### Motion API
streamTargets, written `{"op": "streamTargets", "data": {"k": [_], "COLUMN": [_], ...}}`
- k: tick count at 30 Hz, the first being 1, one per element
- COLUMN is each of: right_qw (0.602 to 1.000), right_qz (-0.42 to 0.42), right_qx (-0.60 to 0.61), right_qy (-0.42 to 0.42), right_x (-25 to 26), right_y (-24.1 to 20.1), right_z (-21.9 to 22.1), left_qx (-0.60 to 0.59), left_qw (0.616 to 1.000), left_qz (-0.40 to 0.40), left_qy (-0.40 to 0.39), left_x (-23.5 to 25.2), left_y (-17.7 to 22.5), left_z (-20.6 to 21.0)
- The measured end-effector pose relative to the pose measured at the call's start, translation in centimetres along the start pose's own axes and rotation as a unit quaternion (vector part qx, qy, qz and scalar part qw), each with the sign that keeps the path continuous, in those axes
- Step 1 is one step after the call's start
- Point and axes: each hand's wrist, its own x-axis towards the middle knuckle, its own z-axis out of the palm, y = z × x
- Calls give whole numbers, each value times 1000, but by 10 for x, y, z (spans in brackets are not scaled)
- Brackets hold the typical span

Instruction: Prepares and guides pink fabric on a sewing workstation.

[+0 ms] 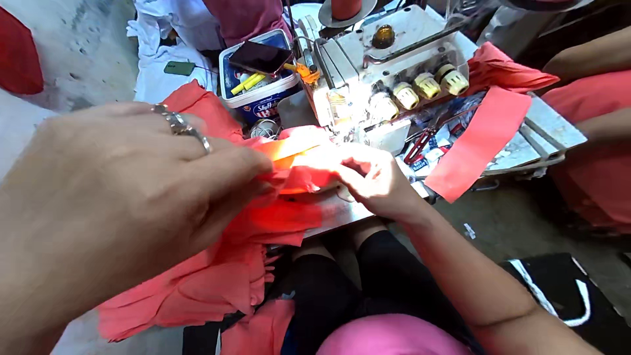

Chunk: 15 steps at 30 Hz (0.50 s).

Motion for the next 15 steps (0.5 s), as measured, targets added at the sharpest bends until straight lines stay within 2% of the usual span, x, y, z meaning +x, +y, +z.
{"op": "streamTargets", "data": {"k": [4, 9, 15], "right_qw": [994, 995, 994], "right_qz": [96, 71, 57], "right_qx": [51, 57, 85], "right_qy": [11, 27, 31], "right_x": [-44, -65, -70], "right_y": [12, 39, 30], "right_z": [-10, -10, -12], "left_qx": [24, 39, -32], "left_qw": [999, 997, 999], "left_qz": [35, 15, 15], "left_qy": [3, -66, -29], "left_x": [22, 36, 39], "left_y": [-12, -25, -23], "left_z": [22, 43, 41]}}
